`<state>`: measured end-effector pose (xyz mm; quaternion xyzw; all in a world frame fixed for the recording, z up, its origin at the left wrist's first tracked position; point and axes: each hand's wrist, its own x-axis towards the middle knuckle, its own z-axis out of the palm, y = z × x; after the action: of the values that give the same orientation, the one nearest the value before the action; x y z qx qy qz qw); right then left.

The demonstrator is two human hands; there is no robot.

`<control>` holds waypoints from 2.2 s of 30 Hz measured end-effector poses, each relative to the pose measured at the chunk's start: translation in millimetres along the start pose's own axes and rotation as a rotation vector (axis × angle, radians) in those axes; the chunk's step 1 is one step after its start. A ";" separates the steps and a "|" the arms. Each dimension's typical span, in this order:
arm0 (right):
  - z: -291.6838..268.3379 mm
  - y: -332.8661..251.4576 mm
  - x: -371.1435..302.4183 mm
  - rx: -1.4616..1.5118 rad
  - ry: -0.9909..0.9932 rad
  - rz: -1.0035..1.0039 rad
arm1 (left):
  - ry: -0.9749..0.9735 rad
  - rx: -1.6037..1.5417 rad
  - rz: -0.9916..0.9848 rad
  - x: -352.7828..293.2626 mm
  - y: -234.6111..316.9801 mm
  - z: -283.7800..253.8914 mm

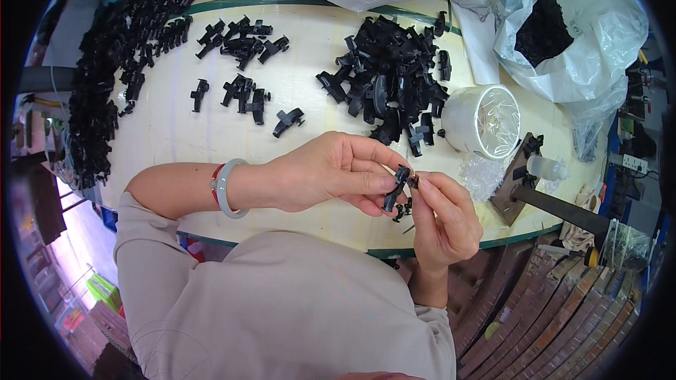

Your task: Manually assembling small black plastic components by inserting pins into frames.

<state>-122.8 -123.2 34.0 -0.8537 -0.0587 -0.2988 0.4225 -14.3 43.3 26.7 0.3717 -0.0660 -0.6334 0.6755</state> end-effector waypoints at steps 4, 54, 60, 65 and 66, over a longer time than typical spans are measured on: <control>-0.2 -0.6 0.1 -0.003 -0.004 0.006 | 0.006 -0.007 0.006 -0.3 0.1 0.4; -7.9 -11.3 -19.6 0.077 -0.209 0.149 | 0.068 0.100 -0.026 -11.4 -12.8 10.9; 2.4 -18.8 -14.0 0.051 -0.117 0.159 | 0.132 0.052 0.037 -11.8 -11.4 8.7; -0.7 -18.1 -13.6 0.052 -0.129 0.138 | 0.118 0.139 -0.014 -12.3 -2.3 8.4; -2.0 -18.5 -12.0 0.054 -0.143 0.125 | 0.117 0.144 -0.018 -12.0 -1.3 9.3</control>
<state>-140.0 -111.1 40.9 -0.8630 -0.0435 -0.2085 0.4581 -22.8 50.3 37.2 0.4565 -0.0685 -0.6100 0.6441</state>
